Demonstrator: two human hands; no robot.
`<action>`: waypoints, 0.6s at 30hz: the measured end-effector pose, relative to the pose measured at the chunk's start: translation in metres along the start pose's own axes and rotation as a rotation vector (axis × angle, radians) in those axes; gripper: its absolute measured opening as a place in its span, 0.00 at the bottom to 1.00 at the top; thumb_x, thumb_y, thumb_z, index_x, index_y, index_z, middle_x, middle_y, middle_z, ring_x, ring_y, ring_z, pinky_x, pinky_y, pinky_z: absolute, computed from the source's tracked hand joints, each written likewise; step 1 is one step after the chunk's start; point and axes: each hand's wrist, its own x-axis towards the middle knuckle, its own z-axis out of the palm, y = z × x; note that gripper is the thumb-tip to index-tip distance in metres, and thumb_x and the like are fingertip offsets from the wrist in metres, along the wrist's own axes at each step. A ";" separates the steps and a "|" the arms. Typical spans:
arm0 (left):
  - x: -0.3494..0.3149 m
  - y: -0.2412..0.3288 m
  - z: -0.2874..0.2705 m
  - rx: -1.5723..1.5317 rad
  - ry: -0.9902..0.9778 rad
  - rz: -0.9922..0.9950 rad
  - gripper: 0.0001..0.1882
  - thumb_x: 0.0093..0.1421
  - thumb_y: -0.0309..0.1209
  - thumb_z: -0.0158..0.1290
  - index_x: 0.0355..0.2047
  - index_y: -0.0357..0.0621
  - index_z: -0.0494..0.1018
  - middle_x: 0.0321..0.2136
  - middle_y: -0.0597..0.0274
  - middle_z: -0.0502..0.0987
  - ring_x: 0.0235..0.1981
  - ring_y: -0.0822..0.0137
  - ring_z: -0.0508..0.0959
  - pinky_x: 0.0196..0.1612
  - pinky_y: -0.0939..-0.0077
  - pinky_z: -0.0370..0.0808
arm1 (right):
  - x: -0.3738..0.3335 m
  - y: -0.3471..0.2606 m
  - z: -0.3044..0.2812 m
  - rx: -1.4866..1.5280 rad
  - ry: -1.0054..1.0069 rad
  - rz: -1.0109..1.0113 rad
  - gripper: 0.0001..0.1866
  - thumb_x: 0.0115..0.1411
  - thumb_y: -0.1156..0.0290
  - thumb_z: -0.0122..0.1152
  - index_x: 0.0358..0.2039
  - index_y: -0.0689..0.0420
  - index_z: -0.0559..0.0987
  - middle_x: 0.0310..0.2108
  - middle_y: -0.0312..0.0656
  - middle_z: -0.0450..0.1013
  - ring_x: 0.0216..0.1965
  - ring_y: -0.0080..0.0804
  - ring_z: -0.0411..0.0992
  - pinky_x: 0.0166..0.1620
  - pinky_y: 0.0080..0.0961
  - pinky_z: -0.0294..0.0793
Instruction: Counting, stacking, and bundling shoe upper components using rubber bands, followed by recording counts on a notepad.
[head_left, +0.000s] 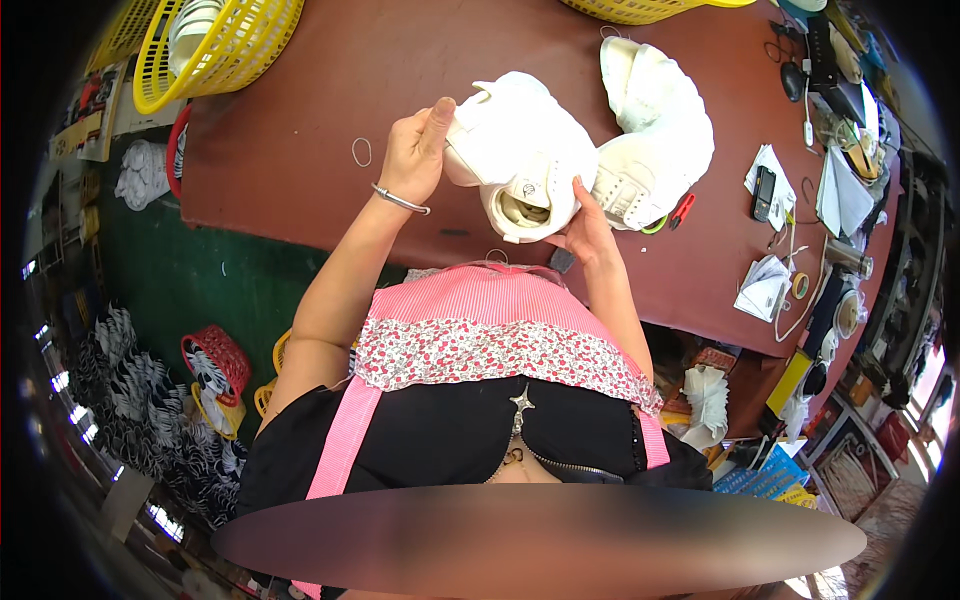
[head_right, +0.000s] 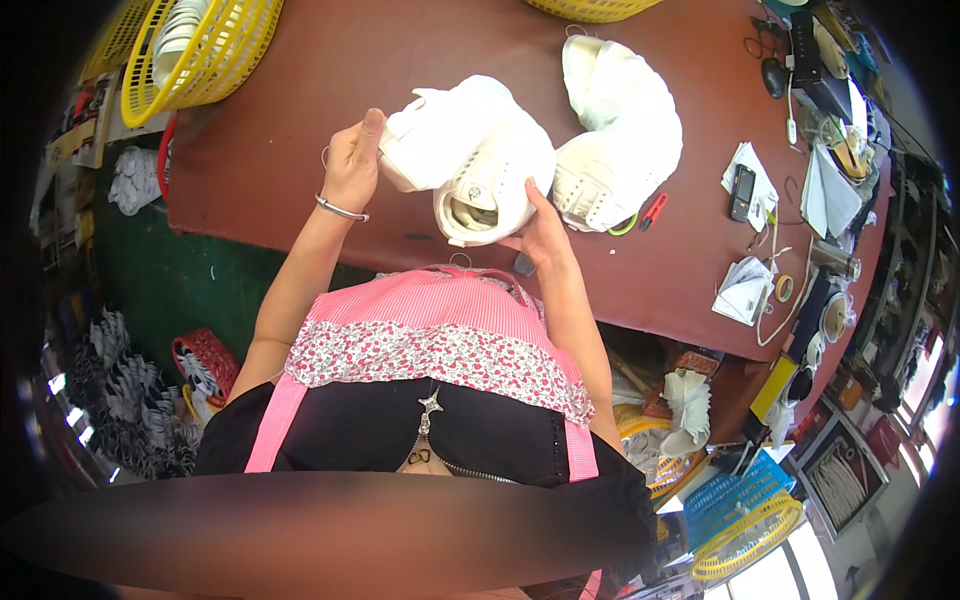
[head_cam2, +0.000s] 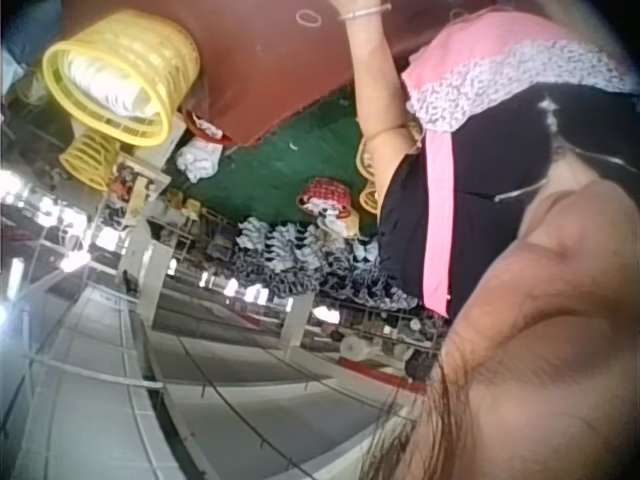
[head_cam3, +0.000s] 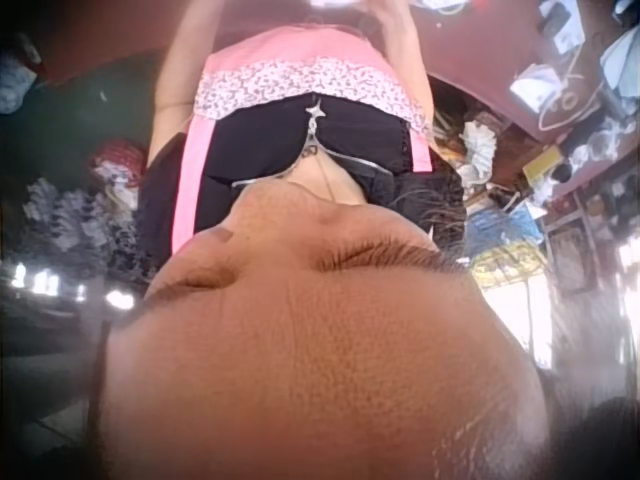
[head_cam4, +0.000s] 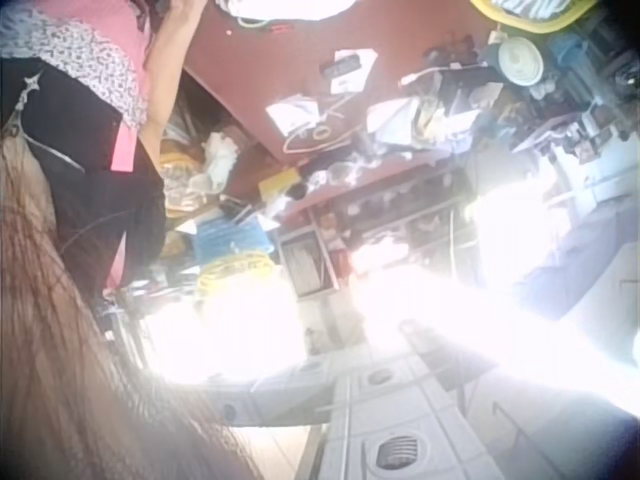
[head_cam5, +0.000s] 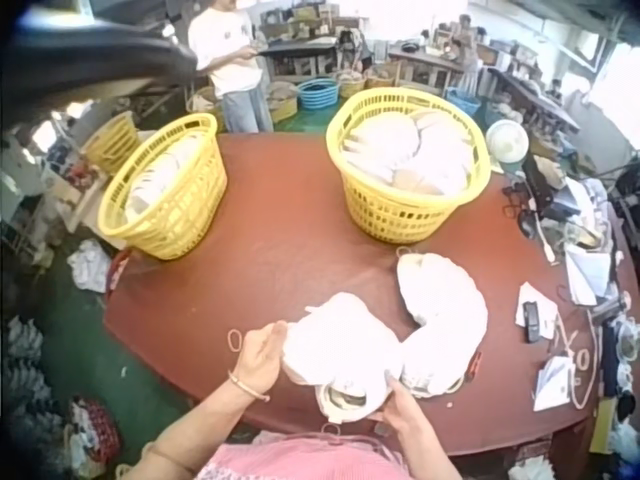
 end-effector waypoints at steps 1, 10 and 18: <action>0.000 -0.003 0.001 -0.016 0.007 -0.003 0.36 0.68 0.59 0.43 0.25 0.32 0.71 0.21 0.67 0.70 0.27 0.76 0.66 0.32 0.77 0.67 | 0.000 0.000 0.000 -0.001 -0.003 0.001 0.37 0.67 0.41 0.47 0.68 0.52 0.58 0.63 0.47 0.64 0.61 0.47 0.67 0.57 0.62 0.69; 0.002 -0.017 0.003 -0.034 0.027 0.015 0.33 0.68 0.56 0.46 0.27 0.32 0.74 0.22 0.65 0.71 0.27 0.75 0.67 0.31 0.76 0.67 | 0.002 0.001 -0.005 0.005 -0.028 -0.008 0.37 0.67 0.42 0.47 0.68 0.51 0.58 0.63 0.48 0.64 0.61 0.47 0.68 0.55 0.62 0.71; 0.022 -0.046 -0.054 0.744 0.374 0.816 0.14 0.66 0.36 0.54 0.27 0.38 0.75 0.25 0.56 0.75 0.29 0.55 0.72 0.36 0.65 0.70 | -0.003 -0.001 -0.002 0.042 -0.033 -0.007 0.38 0.66 0.41 0.48 0.68 0.52 0.58 0.65 0.48 0.62 0.65 0.48 0.62 0.58 0.63 0.65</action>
